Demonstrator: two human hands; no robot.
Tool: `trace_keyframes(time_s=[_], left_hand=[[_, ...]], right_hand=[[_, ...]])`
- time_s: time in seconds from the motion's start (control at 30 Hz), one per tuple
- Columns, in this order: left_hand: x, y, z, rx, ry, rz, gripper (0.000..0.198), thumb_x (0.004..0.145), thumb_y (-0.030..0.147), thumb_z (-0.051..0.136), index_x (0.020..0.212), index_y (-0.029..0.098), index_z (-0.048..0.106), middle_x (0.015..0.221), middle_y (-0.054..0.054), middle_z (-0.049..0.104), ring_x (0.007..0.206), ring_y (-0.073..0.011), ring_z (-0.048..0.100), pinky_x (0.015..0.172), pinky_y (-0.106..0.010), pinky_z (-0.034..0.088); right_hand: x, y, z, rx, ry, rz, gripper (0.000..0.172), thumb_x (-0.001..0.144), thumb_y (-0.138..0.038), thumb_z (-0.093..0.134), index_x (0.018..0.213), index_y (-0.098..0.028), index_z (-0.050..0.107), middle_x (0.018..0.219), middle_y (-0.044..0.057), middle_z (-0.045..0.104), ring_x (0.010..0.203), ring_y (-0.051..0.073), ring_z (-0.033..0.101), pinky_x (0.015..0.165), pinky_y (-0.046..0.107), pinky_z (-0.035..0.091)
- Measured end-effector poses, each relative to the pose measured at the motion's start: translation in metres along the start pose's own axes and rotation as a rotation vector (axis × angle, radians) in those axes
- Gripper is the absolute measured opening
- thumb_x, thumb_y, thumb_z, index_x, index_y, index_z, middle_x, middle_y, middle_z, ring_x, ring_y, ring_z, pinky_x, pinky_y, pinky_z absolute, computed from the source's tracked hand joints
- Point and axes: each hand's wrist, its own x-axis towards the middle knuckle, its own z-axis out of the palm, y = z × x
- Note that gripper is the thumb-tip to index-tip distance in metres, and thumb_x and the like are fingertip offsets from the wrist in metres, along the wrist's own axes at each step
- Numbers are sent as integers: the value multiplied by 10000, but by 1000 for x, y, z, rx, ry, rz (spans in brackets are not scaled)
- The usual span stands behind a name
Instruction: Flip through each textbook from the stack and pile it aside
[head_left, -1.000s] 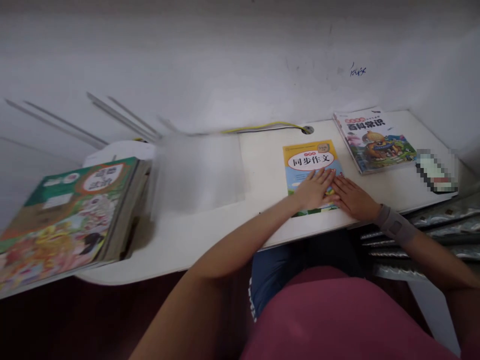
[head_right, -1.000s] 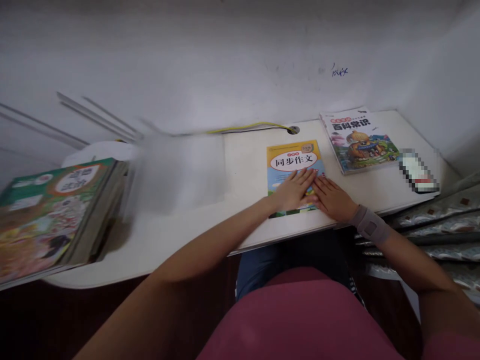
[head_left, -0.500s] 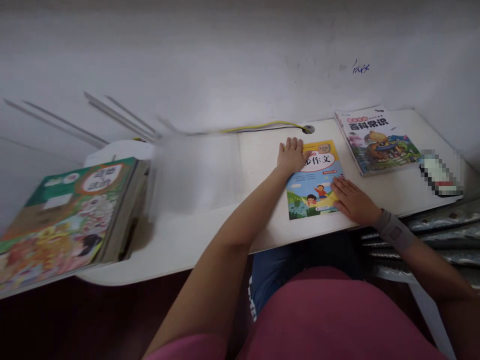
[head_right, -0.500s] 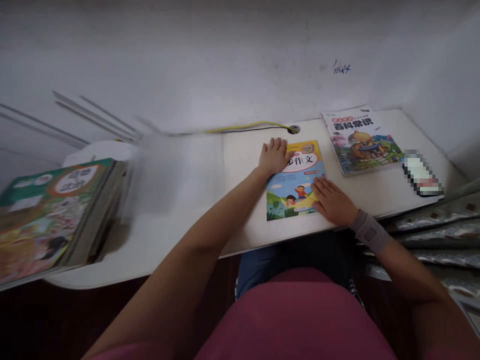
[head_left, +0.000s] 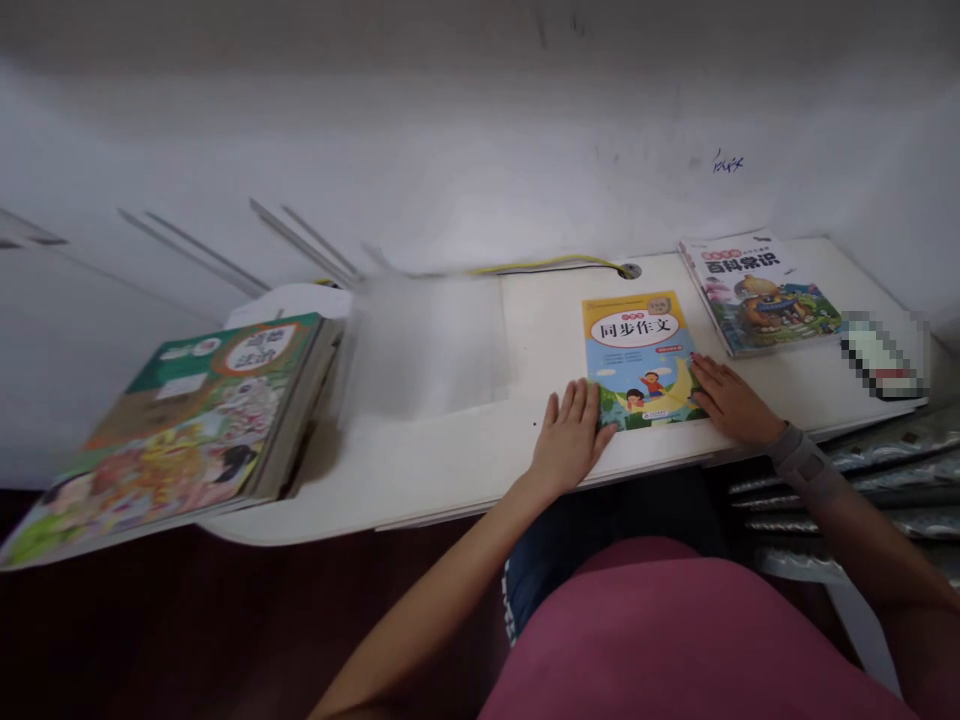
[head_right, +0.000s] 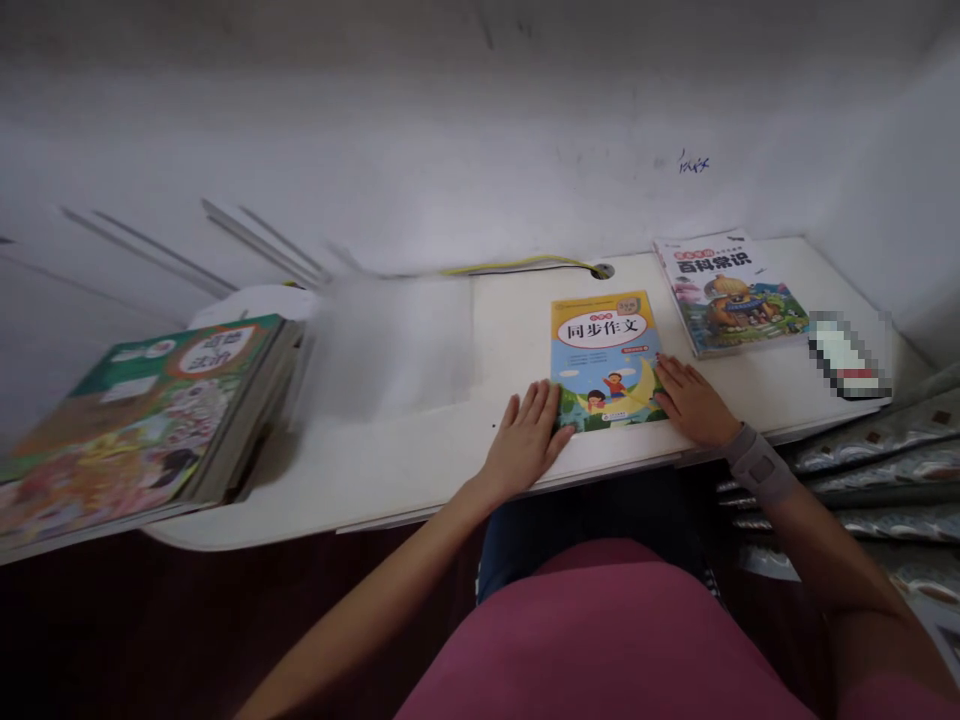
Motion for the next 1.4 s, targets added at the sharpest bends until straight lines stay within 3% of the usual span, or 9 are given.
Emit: trace_keyframes(time_s=[0.13,0.3,0.47,0.63,0.8,0.9,1.03,1.23,1.4], left_hand=[[11,-1,1,-339,23,-76,610,936,381,395,1448,66,294,1487,-227,344,1416,-327,242,1131,-558,195],[27,3,-11,-1215,148,-308,652,871,268,529,1457,183,256,1458,-160,423,1261,-269,501,1023,-458,437],[37,16,-24,-1778,-108,-503,417,776,171,642,1174,174,519,1096,-97,665,871,-188,679,594,-281,617],[30,25,-24,-1859,26,-507,393,701,112,637,1058,227,519,998,-16,644,710,-126,666,402,-177,550],[30,36,-27,-1931,33,-407,424,695,149,646,1085,265,526,1028,0,624,719,-121,658,401,-160,539],[50,56,-28,-1967,-1,-364,415,698,145,647,1076,255,513,1013,1,622,727,-121,653,452,-182,558],[95,93,-25,-1990,-93,-330,364,743,104,576,1065,234,466,974,2,630,706,-109,647,555,-253,594],[169,141,-24,-1870,-251,-304,373,795,37,504,1124,209,472,1046,-32,656,826,-133,668,697,-293,598],[212,157,-23,-1779,-348,-279,385,830,69,499,1187,213,497,1083,-50,662,853,-143,678,716,-291,586]], right_hand=[[-5,1,0,-60,-36,30,532,972,-306,251,1431,-53,342,1504,168,342,1390,251,321,1088,458,329],[-3,1,-2,-61,-59,14,534,966,-315,270,1433,-66,339,1496,181,346,1376,248,349,1073,463,335],[-3,2,0,7,-2,36,521,958,-314,292,1429,-99,353,1475,182,390,1368,251,364,1078,495,328],[-13,-9,1,256,197,195,588,932,-406,366,1437,-107,333,1416,205,459,1336,282,409,1058,494,390],[-23,-25,-13,930,526,521,532,878,-503,489,1323,-215,466,928,52,675,786,187,670,690,374,594],[-24,-23,-23,1218,771,683,492,814,-484,583,1242,-250,518,778,-39,625,566,100,591,550,276,575],[-26,3,-28,1316,989,793,408,792,-437,579,1156,-254,555,773,-49,626,550,84,584,562,254,569],[-24,75,-42,1286,991,881,265,740,-255,520,994,-211,580,818,5,647,707,150,639,727,355,573],[-5,131,-61,1194,901,968,233,687,-173,500,909,-202,564,738,10,618,703,186,633,713,411,560]])
